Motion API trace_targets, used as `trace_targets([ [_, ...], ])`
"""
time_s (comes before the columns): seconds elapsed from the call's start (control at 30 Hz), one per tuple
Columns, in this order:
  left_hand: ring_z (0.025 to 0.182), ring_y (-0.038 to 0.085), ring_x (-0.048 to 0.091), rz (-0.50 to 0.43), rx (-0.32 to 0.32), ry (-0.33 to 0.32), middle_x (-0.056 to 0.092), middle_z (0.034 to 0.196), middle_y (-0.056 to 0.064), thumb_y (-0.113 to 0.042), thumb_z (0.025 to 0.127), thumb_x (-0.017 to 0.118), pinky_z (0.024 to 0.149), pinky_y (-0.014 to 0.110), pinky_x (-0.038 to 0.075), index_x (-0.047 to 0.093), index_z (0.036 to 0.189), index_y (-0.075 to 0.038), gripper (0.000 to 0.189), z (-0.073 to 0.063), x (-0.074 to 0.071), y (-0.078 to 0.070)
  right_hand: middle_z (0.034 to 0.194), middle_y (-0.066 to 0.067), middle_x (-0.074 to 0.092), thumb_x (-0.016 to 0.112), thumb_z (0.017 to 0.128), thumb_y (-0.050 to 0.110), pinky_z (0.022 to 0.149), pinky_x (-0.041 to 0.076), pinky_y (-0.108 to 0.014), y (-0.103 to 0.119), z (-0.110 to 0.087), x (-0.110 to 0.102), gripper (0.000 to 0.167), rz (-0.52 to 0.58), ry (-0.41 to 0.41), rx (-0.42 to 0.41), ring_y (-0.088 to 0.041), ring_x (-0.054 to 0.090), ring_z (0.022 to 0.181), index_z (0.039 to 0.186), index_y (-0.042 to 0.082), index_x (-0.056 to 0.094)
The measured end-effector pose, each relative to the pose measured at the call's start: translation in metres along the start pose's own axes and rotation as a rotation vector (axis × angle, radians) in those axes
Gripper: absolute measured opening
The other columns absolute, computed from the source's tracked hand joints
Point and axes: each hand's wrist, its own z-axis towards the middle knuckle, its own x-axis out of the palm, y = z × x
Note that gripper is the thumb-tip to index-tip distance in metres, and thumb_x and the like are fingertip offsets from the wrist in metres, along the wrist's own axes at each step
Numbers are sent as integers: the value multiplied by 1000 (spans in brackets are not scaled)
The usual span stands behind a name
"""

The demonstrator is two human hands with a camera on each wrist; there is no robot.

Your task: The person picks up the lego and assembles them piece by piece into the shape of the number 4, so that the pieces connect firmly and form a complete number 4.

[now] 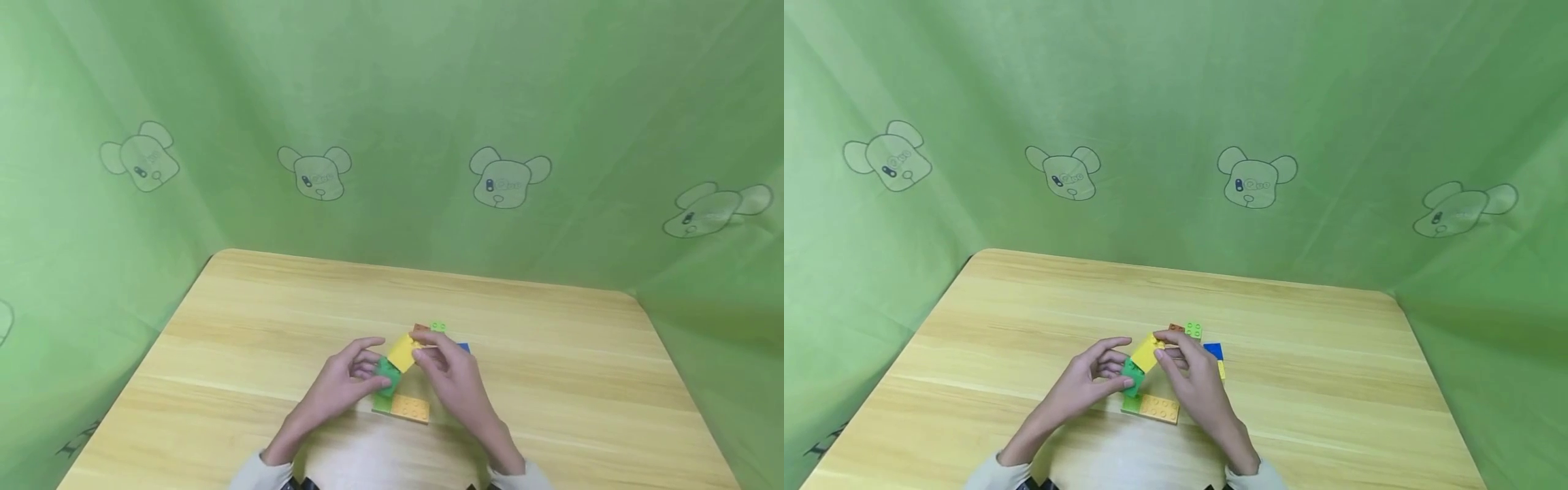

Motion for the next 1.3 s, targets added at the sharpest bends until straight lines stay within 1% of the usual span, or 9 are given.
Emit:
trace_targets([
  [0.2, 103, 19, 68, -7, 38, -49, 73, 118, 7, -20, 93, 79, 96, 34, 57, 53, 146, -7, 60, -4, 4, -4, 124, -16, 69, 64, 102, 3, 82, 63, -29, 9, 5, 6, 27, -23, 2, 2, -24, 73, 97, 128, 1, 67],
  [0.37, 102, 21, 69, -60, 69, -72, 73, 116, 8, -18, 96, 76, 95, 35, 58, 51, 146, -3, 57, -3, 6, -7, 124, -17, 70, 64, 101, 0, 80, 63, -30, 10, 7, 6, 27, -11, -22, -33, -21, 74, 93, 127, 0, 68],
  [0.53, 98, 21, 70, -118, 82, -89, 72, 114, 12, -13, 96, 74, 91, 33, 60, 53, 144, -1, 54, -3, 8, -7, 125, -15, 69, 63, 103, 5, 81, 63, -31, 13, 8, 5, 31, -36, 25, -7, -20, 71, 94, 133, 3, 66],
  [0.6, 96, 21, 71, -142, 86, -96, 72, 113, 14, -11, 96, 73, 90, 34, 61, 54, 143, -1, 52, -3, 9, -6, 133, -15, 64, 66, 103, 11, 85, 63, -33, 14, 7, 5, 39, -42, 82, 28, -23, 69, 100, 141, 5, 61],
  [0.7, 96, 21, 71, -171, 76, -97, 72, 114, 15, -10, 97, 72, 91, 34, 61, 54, 143, 0, 51, -4, 11, -6, 146, -17, 51, 77, 95, 20, 91, 61, -38, 16, 7, 6, 63, -43, 176, 66, -28, 65, 107, 151, 8, 50],
  [0.8, 97, 21, 72, -179, 46, -92, 73, 115, 13, -13, 98, 71, 93, 34, 60, 53, 145, 0, 53, -4, 13, -6, 151, -16, 43, 90, 81, 27, 94, 60, -41, 16, 6, 8, 91, -81, 243, 48, -27, 61, 111, 155, 8, 40],
  [0.9, 98, 21, 73, -174, 2, -95, 74, 112, 11, -16, 99, 71, 94, 33, 59, 55, 144, 1, 51, -4, 15, -7, 153, -17, 41, 97, 69, 29, 103, 55, -46, 16, 7, 11, 108, -155, 259, -17, -30, 56, 123, 155, 4, 37],
  [1.03, 99, 22, 73, -195, -43, -103, 75, 110, 11, -18, 99, 70, 93, 33, 59, 60, 139, 1, 45, -3, 16, -7, 155, -20, 39, 99, 65, 29, 112, 45, -55, 15, 8, 15, 115, -218, 266, -71, -36, 47, 138, 155, 0, 33],
  [1.3, 103, 23, 71, -215, -44, -132, 73, 112, 12, -16, 99, 70, 94, 32, 59, 59, 139, 1, 45, -5, 19, -3, 149, -20, 40, 100, 63, 31, 106, 51, -52, 12, 7, 17, 117, -276, 268, -88, -28, 55, 120, 153, 0, 31],
])
